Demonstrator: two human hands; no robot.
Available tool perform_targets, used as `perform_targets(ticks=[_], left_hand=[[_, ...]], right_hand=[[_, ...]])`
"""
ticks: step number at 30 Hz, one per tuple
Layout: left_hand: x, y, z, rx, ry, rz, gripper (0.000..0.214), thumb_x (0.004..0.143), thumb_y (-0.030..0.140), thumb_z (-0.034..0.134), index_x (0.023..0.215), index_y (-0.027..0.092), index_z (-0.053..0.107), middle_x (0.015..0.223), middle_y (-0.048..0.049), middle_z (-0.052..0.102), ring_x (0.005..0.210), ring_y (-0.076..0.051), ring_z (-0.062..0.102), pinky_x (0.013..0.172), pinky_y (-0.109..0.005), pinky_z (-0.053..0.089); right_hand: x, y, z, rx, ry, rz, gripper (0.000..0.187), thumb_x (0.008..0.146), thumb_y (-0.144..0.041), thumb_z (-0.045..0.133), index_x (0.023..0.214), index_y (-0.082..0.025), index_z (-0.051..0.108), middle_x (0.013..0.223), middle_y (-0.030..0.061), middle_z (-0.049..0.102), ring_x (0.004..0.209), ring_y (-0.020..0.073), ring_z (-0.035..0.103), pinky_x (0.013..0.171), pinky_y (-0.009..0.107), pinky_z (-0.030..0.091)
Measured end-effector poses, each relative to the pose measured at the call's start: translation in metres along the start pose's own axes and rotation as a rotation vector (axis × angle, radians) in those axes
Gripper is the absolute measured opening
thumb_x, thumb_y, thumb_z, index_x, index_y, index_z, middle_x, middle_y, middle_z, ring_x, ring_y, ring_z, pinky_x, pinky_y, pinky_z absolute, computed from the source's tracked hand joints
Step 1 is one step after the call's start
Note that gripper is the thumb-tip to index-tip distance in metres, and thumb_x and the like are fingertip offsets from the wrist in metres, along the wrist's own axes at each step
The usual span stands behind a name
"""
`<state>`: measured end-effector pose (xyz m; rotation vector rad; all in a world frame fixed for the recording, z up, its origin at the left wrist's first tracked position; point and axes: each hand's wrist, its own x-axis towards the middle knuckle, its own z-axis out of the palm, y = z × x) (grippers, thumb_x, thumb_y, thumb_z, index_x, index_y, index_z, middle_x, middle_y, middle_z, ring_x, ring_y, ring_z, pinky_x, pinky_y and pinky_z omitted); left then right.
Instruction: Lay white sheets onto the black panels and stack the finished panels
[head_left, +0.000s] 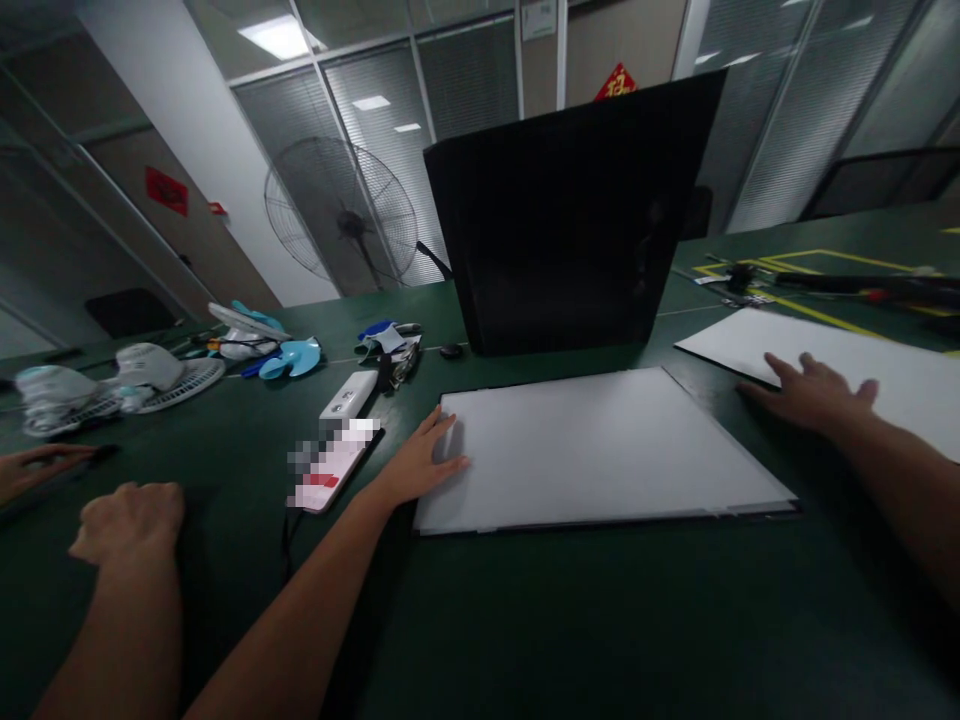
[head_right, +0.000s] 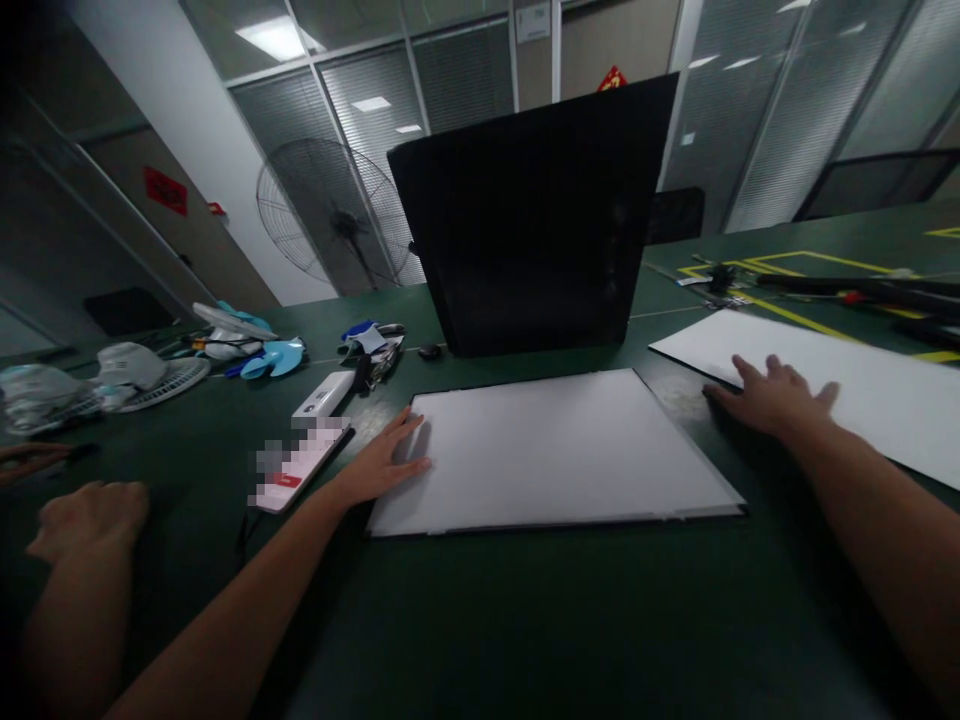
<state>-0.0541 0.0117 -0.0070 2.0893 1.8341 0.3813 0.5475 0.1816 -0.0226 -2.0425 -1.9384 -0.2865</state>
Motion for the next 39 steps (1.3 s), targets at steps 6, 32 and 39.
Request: perform_targets(ticks=[6, 32, 39], left_hand=[[0.002, -0.006, 0.004, 0.04, 0.044, 0.043, 0.076, 0.091, 0.06, 0.056, 0.153, 0.019, 0.044, 0.167, -0.0139, 0.027, 0.153, -0.034, 0.028, 0.124, -0.051, 0.026], [0.007, -0.003, 0.014, 0.021, 0.165, -0.024, 0.08, 0.089, 0.059, 0.058, 0.152, 0.012, 0.044, 0.166, -0.0178, 0.028, 0.15, -0.035, 0.033, 0.123, -0.05, 0.029], [0.01, -0.001, 0.012, 0.026, 0.187, 0.024, 0.053, 0.095, 0.044, 0.049, 0.141, 0.019, 0.059, 0.16, -0.0118, 0.042, 0.146, -0.03, 0.044, 0.122, -0.046, 0.032]], right_hand=[[-0.017, -0.03, -0.014, -0.086, -0.179, -0.021, 0.049, 0.094, -0.035, 0.046, 0.136, -0.013, 0.057, 0.108, 0.0274, 0.067, 0.086, 0.0383, 0.068, 0.066, 0.055, 0.05], [-0.155, -0.214, -0.071, 0.447, -0.319, -1.218, 0.074, 0.098, -0.051, 0.053, 0.163, -0.027, 0.024, 0.163, 0.007, 0.033, 0.146, 0.0243, 0.039, 0.118, 0.047, 0.039], [-0.057, -0.125, -0.031, 0.172, 0.08, -0.595, 0.056, 0.1, -0.046, 0.045, 0.147, -0.015, 0.052, 0.149, 0.0159, 0.052, 0.143, 0.0309, 0.04, 0.12, 0.054, 0.03]])
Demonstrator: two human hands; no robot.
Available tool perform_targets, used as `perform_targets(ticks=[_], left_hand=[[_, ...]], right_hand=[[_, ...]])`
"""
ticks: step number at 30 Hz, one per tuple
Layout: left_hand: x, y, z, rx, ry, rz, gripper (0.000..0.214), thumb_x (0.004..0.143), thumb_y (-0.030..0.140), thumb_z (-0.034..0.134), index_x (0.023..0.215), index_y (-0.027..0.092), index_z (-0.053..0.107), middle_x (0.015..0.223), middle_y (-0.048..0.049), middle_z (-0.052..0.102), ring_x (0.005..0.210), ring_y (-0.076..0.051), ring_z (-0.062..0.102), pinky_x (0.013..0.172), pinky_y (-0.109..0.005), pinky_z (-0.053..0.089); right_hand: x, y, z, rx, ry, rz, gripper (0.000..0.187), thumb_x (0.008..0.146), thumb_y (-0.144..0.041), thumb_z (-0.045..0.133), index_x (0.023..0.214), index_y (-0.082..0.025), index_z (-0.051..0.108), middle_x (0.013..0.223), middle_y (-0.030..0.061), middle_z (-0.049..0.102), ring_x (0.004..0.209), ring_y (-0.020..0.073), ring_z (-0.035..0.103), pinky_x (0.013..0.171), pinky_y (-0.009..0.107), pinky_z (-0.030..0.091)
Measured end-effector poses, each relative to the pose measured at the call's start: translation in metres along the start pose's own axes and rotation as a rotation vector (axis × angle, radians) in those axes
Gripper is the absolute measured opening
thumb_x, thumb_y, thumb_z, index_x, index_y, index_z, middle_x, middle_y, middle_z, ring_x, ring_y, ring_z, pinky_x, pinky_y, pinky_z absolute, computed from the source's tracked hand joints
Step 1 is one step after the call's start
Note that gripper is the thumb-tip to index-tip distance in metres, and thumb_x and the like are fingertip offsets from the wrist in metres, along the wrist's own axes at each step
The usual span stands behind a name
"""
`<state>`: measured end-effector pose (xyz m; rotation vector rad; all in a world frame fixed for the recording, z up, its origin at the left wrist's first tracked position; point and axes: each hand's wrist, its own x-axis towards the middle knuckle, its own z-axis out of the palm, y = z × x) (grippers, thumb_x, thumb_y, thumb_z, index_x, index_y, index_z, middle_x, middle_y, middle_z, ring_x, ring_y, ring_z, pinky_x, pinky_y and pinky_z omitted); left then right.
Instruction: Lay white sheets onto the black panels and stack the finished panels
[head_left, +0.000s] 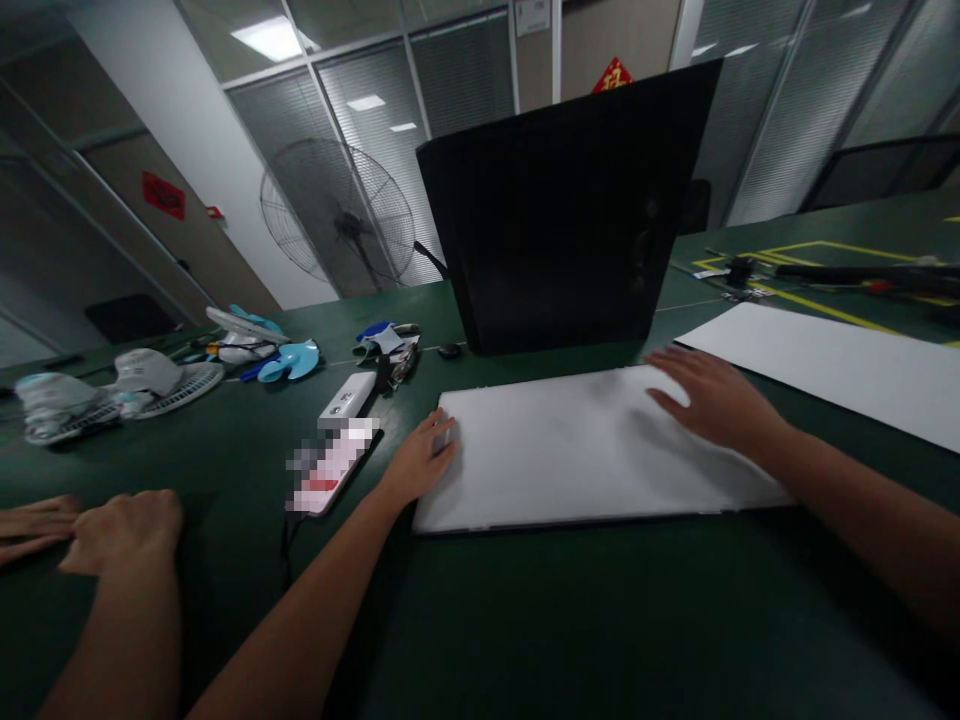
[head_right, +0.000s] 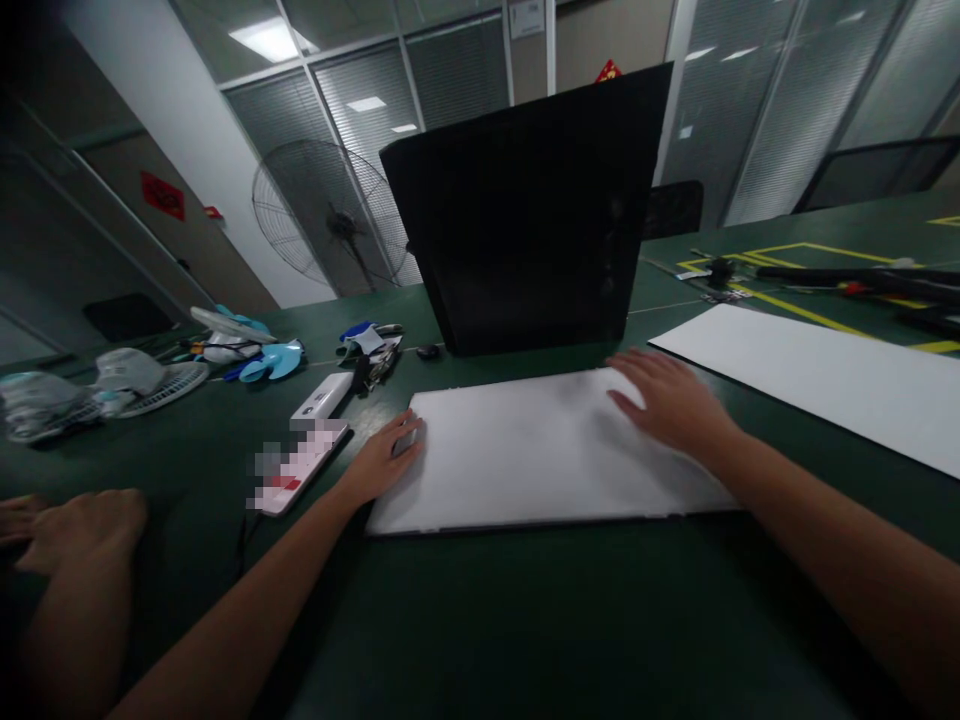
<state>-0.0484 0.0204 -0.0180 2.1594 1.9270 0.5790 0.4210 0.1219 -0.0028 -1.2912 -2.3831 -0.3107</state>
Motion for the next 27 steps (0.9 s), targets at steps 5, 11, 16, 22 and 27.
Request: perform_targets(ticks=[5, 11, 16, 22, 27], left_hand=[[-0.001, 0.004, -0.002, 0.025, -0.008, -0.017, 0.05, 0.092, 0.04, 0.053, 0.138, 0.022, 0.061, 0.158, -0.0096, 0.045, 0.144, -0.032, 0.045, 0.121, -0.051, 0.033], [-0.002, 0.001, -0.001, 0.018, 0.012, 0.014, 0.048, 0.093, 0.041, 0.054, 0.138, 0.025, 0.061, 0.157, -0.0067, 0.048, 0.144, -0.029, 0.045, 0.122, -0.046, 0.032], [-0.002, 0.004, -0.004, 0.034, -0.011, 0.008, 0.05, 0.093, 0.043, 0.052, 0.138, 0.023, 0.061, 0.157, -0.0092, 0.048, 0.144, -0.031, 0.045, 0.122, -0.048, 0.032], [-0.004, 0.008, -0.007, 0.035, 0.001, 0.002, 0.049, 0.094, 0.041, 0.051, 0.137, 0.02, 0.062, 0.156, -0.0106, 0.047, 0.143, -0.031, 0.047, 0.121, -0.049, 0.034], [-0.003, 0.006, -0.005, -0.001, 0.035, 0.009, 0.047, 0.094, 0.039, 0.052, 0.137, 0.022, 0.063, 0.153, -0.0084, 0.052, 0.141, -0.03, 0.049, 0.121, -0.045, 0.036]], right_hand=[[-0.023, 0.111, 0.0, -0.172, -0.029, 0.485, 0.068, 0.093, -0.054, 0.049, 0.137, -0.003, 0.056, 0.141, 0.0365, 0.047, 0.136, 0.0536, 0.039, 0.095, 0.075, 0.035], [-0.03, 0.117, -0.012, -0.145, -0.268, 0.688, 0.056, 0.099, -0.051, 0.035, 0.114, -0.01, 0.07, 0.11, 0.032, 0.064, 0.086, 0.0392, 0.066, 0.067, 0.053, 0.047], [-0.017, 0.06, -0.019, -0.21, -0.222, 0.637, 0.049, 0.1, -0.024, 0.024, 0.119, -0.002, 0.062, 0.103, 0.0339, 0.064, 0.088, 0.0391, 0.068, 0.072, 0.05, 0.048], [-0.002, -0.026, -0.032, -0.294, -0.158, 0.468, 0.043, 0.103, -0.031, 0.025, 0.11, -0.007, 0.06, 0.079, 0.0215, 0.065, 0.069, 0.0337, 0.067, 0.06, 0.041, 0.046], [0.001, -0.078, -0.024, -0.283, -0.19, 0.184, 0.038, 0.104, -0.032, 0.029, 0.112, -0.012, 0.06, 0.084, 0.0133, 0.069, 0.071, 0.0253, 0.067, 0.059, 0.033, 0.046]])
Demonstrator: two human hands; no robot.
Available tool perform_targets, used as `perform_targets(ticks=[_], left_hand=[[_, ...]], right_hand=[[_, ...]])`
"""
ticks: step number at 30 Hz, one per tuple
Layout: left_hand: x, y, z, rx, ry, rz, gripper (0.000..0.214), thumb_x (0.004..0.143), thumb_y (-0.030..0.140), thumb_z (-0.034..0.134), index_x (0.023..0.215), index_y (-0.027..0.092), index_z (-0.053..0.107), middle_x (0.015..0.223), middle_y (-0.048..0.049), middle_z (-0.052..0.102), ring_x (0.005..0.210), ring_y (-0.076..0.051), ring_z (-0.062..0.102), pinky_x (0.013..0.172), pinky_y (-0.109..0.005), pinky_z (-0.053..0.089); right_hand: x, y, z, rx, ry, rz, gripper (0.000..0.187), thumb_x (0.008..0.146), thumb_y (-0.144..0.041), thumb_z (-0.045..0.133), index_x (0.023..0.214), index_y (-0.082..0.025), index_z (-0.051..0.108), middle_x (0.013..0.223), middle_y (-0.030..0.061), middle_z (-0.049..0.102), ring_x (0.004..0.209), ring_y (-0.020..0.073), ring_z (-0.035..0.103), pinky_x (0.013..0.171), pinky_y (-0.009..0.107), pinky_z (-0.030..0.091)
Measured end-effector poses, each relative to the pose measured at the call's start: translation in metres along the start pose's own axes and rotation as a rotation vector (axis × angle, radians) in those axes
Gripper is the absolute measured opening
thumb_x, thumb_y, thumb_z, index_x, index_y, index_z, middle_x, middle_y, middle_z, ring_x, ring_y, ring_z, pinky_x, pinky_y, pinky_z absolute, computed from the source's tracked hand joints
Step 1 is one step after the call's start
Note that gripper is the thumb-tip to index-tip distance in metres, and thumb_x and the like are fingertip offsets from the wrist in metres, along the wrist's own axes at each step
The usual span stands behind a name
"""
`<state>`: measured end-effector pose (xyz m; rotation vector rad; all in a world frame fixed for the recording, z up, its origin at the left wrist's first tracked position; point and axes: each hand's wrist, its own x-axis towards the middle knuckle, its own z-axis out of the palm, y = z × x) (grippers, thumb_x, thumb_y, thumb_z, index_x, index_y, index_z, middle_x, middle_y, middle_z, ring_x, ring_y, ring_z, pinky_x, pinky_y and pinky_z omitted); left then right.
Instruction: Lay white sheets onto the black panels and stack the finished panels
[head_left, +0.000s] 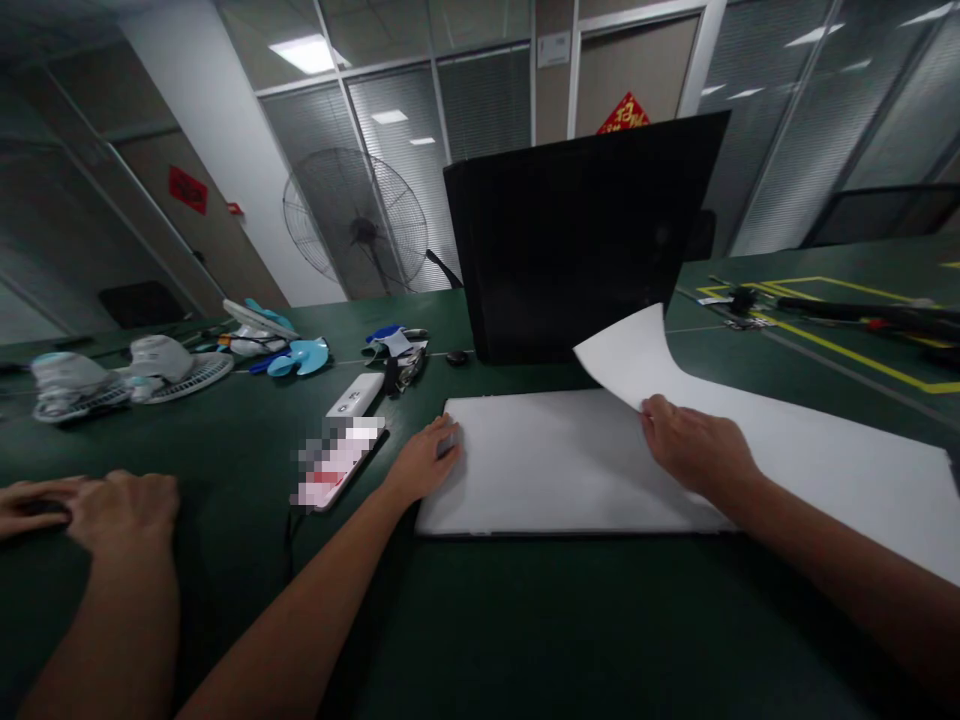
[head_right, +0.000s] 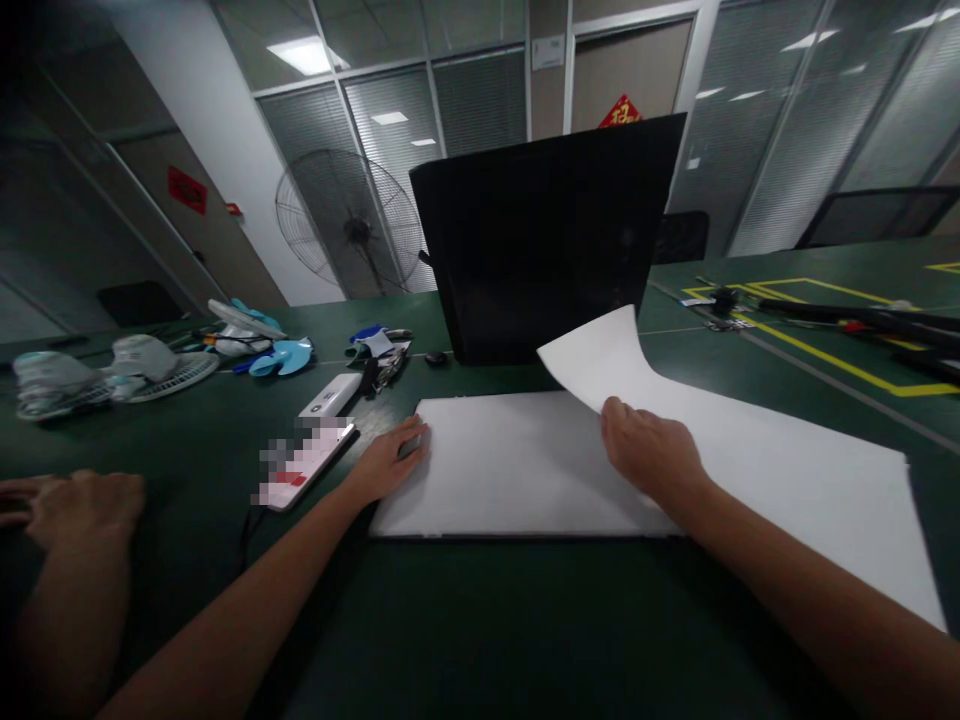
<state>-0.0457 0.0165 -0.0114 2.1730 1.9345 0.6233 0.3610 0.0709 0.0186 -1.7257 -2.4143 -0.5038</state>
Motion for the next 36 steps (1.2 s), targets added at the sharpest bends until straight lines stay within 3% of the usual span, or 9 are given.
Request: perform_targets(ticks=[3, 6, 9, 14, 20, 25, 32, 36], left_hand=[[0.001, -0.003, 0.003, -0.001, 0.019, -0.022, 0.055, 0.097, 0.046, 0.046, 0.142, 0.016, 0.058, 0.152, -0.0121, 0.053, 0.142, -0.029, 0.049, 0.121, -0.043, 0.035], [0.002, -0.005, 0.004, -0.015, 0.03, -0.033, 0.059, 0.101, 0.051, 0.037, 0.143, 0.013, 0.056, 0.15, -0.0131, 0.055, 0.141, -0.028, 0.049, 0.121, -0.045, 0.035], [0.003, -0.006, 0.005, -0.039, 0.044, -0.008, 0.064, 0.103, 0.055, 0.032, 0.142, 0.012, 0.056, 0.149, -0.0144, 0.056, 0.143, -0.028, 0.048, 0.121, -0.045, 0.035], [0.002, -0.007, 0.008, -0.046, 0.069, 0.009, 0.063, 0.104, 0.055, 0.029, 0.141, 0.011, 0.057, 0.149, -0.0149, 0.055, 0.143, -0.026, 0.047, 0.122, -0.044, 0.034], [0.002, -0.01, 0.01, 0.001, 0.04, 0.014, 0.063, 0.1, 0.059, 0.043, 0.143, 0.015, 0.054, 0.153, -0.0147, 0.05, 0.144, -0.029, 0.044, 0.122, -0.046, 0.032], [0.003, -0.01, 0.009, 0.003, 0.004, -0.022, 0.066, 0.091, 0.053, 0.062, 0.144, 0.016, 0.053, 0.156, -0.0146, 0.045, 0.143, -0.033, 0.044, 0.121, -0.048, 0.034], [0.008, -0.012, 0.011, -0.047, 0.075, -0.034, 0.046, 0.094, 0.035, 0.055, 0.136, 0.017, 0.061, 0.15, -0.0116, 0.052, 0.138, -0.027, 0.052, 0.121, -0.042, 0.035], [0.008, -0.012, 0.009, -0.046, 0.078, -0.043, 0.041, 0.095, 0.03, 0.051, 0.132, 0.017, 0.065, 0.148, -0.0102, 0.056, 0.136, -0.025, 0.055, 0.121, -0.042, 0.037]], right_hand=[[-0.005, -0.015, 0.006, 0.017, -0.011, -0.321, 0.033, 0.098, -0.019, 0.038, 0.12, -0.014, 0.062, 0.097, 0.0138, 0.072, 0.079, 0.0231, 0.07, 0.062, 0.032, 0.052], [-0.012, -0.017, 0.011, 0.055, 0.051, -0.531, 0.045, 0.088, -0.009, 0.049, 0.13, -0.015, 0.061, 0.116, 0.0152, 0.071, 0.096, 0.0257, 0.071, 0.074, 0.038, 0.059], [-0.019, -0.015, 0.01, 0.089, 0.124, -0.625, 0.046, 0.086, -0.007, 0.052, 0.13, -0.015, 0.063, 0.119, 0.0152, 0.071, 0.102, 0.0281, 0.071, 0.08, 0.044, 0.06], [-0.034, -0.027, -0.002, 0.146, 0.223, -0.766, 0.041, 0.088, -0.005, 0.051, 0.126, -0.015, 0.065, 0.112, 0.0138, 0.073, 0.094, 0.0259, 0.072, 0.075, 0.041, 0.062], [-0.046, -0.054, -0.012, 0.356, 0.295, -0.89, 0.033, 0.096, -0.013, 0.049, 0.123, -0.017, 0.068, 0.113, 0.0116, 0.074, 0.094, 0.0221, 0.073, 0.075, 0.037, 0.062], [-0.046, -0.061, -0.012, 0.54, 0.145, -0.953, 0.04, 0.101, -0.028, 0.051, 0.139, -0.023, 0.061, 0.136, 0.0076, 0.064, 0.118, 0.0192, 0.065, 0.094, 0.036, 0.058], [-0.034, -0.042, -0.008, 0.56, -0.101, -0.835, 0.065, 0.096, -0.047, 0.059, 0.156, -0.033, 0.04, 0.159, 0.0067, 0.04, 0.142, 0.0283, 0.045, 0.111, 0.054, 0.044], [-0.033, -0.042, -0.013, 0.558, -0.219, -0.832, 0.061, 0.097, -0.048, 0.056, 0.155, -0.035, 0.042, 0.16, 0.0064, 0.039, 0.142, 0.0301, 0.044, 0.112, 0.059, 0.041]])
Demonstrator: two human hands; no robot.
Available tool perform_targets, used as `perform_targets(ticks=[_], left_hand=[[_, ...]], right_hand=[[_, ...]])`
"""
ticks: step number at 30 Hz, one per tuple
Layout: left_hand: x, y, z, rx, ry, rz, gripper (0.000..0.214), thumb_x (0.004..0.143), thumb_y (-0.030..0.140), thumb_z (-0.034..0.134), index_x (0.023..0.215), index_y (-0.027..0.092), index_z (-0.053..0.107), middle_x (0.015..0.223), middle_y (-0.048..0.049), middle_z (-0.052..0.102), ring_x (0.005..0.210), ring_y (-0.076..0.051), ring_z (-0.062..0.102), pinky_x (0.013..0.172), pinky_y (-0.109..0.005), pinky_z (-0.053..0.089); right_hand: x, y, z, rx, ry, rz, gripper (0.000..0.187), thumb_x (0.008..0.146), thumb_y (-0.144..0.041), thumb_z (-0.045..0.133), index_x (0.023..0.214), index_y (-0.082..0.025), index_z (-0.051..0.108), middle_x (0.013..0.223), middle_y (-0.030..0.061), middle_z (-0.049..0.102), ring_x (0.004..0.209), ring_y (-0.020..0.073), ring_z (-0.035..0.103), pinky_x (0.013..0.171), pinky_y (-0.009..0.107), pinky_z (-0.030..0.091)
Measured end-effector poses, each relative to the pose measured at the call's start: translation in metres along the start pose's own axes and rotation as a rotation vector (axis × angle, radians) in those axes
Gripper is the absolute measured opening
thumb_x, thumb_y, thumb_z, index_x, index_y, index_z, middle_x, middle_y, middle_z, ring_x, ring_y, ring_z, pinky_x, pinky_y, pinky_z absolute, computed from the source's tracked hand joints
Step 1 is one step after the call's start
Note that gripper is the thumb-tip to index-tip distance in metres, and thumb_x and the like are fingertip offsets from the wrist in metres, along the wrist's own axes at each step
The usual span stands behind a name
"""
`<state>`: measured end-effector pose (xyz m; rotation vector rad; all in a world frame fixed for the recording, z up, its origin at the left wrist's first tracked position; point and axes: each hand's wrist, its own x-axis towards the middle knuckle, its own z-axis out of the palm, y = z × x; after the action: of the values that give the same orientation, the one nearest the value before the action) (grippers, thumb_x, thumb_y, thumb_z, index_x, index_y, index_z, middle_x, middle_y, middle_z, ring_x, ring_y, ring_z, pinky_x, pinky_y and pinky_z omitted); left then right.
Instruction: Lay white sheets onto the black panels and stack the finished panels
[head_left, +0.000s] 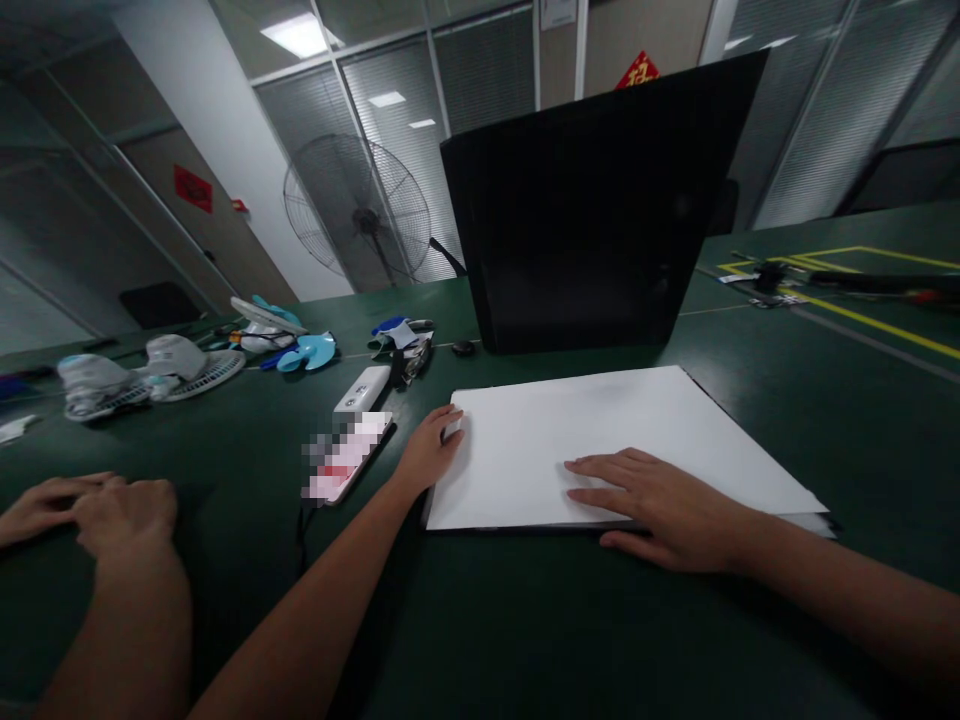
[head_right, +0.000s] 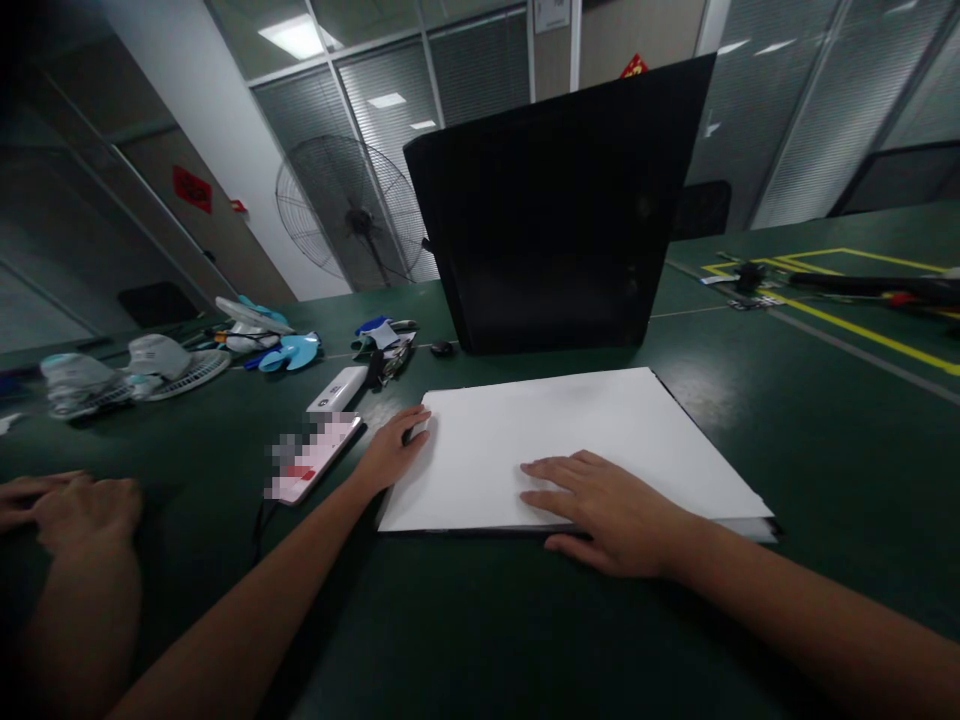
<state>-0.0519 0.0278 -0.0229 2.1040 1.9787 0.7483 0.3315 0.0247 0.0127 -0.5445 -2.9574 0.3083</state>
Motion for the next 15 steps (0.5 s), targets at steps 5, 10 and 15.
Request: perform_targets(ticks=[5, 10, 15], left_hand=[[-0.001, 0.004, -0.003, 0.023, -0.019, 0.008, 0.04, 0.097, 0.032, 0.05, 0.13, 0.018, 0.068, 0.149, -0.0085, 0.057, 0.136, -0.025, 0.055, 0.12, -0.041, 0.038], [-0.001, 0.007, -0.001, 0.061, -0.032, -0.013, 0.041, 0.097, 0.032, 0.051, 0.131, 0.015, 0.068, 0.152, -0.0101, 0.053, 0.139, -0.027, 0.052, 0.121, -0.041, 0.036], [0.002, 0.001, 0.002, 0.051, -0.017, -0.011, 0.039, 0.096, 0.03, 0.052, 0.128, 0.017, 0.07, 0.152, -0.0083, 0.053, 0.136, -0.027, 0.056, 0.12, -0.04, 0.038]], right_hand=[[0.002, -0.007, 0.001, -0.011, 0.021, -0.035, 0.056, 0.096, -0.042, 0.06, 0.15, -0.032, 0.05, 0.155, 0.0075, 0.047, 0.138, 0.0289, 0.048, 0.111, 0.055, 0.042], [0.001, -0.002, 0.012, -0.204, 0.251, -0.111, 0.043, 0.094, -0.038, 0.063, 0.135, -0.023, 0.063, 0.139, 0.0099, 0.062, 0.122, 0.0271, 0.06, 0.097, 0.046, 0.054], [0.001, -0.009, 0.014, -0.389, 0.444, -0.282, 0.027, 0.097, -0.027, 0.058, 0.12, -0.018, 0.069, 0.119, 0.009, 0.071, 0.105, 0.0225, 0.066, 0.081, 0.038, 0.058]])
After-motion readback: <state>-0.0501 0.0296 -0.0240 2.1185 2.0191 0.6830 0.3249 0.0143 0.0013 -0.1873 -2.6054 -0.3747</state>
